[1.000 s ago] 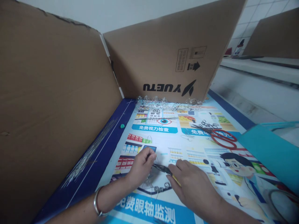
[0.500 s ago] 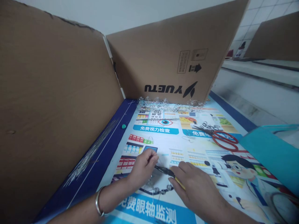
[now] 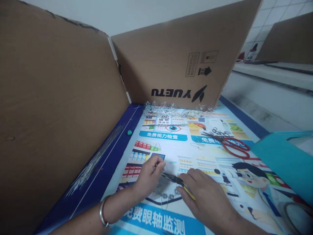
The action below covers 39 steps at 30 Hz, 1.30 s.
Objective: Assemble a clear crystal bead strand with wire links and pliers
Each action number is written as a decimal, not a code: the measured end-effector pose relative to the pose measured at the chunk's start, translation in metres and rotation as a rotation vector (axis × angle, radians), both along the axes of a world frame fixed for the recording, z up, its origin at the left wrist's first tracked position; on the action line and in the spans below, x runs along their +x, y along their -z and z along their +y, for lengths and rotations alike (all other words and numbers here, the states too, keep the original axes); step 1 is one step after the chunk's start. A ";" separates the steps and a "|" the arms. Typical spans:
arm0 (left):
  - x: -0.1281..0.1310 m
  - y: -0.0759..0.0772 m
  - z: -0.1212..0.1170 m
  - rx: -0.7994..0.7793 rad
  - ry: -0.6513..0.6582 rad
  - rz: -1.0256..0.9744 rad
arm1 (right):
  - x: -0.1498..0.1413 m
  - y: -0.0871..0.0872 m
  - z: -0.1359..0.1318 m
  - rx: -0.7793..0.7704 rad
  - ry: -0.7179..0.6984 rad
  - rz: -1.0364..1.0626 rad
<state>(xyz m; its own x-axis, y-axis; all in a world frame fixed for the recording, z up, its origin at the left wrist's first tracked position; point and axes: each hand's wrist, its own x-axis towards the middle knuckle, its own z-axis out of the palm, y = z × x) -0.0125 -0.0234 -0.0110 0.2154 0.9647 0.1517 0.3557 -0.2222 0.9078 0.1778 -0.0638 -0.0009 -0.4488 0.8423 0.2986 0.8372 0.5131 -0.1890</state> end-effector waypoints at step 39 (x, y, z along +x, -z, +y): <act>-0.001 -0.002 -0.006 0.165 0.157 0.064 | 0.000 -0.010 0.000 -0.116 0.005 -0.068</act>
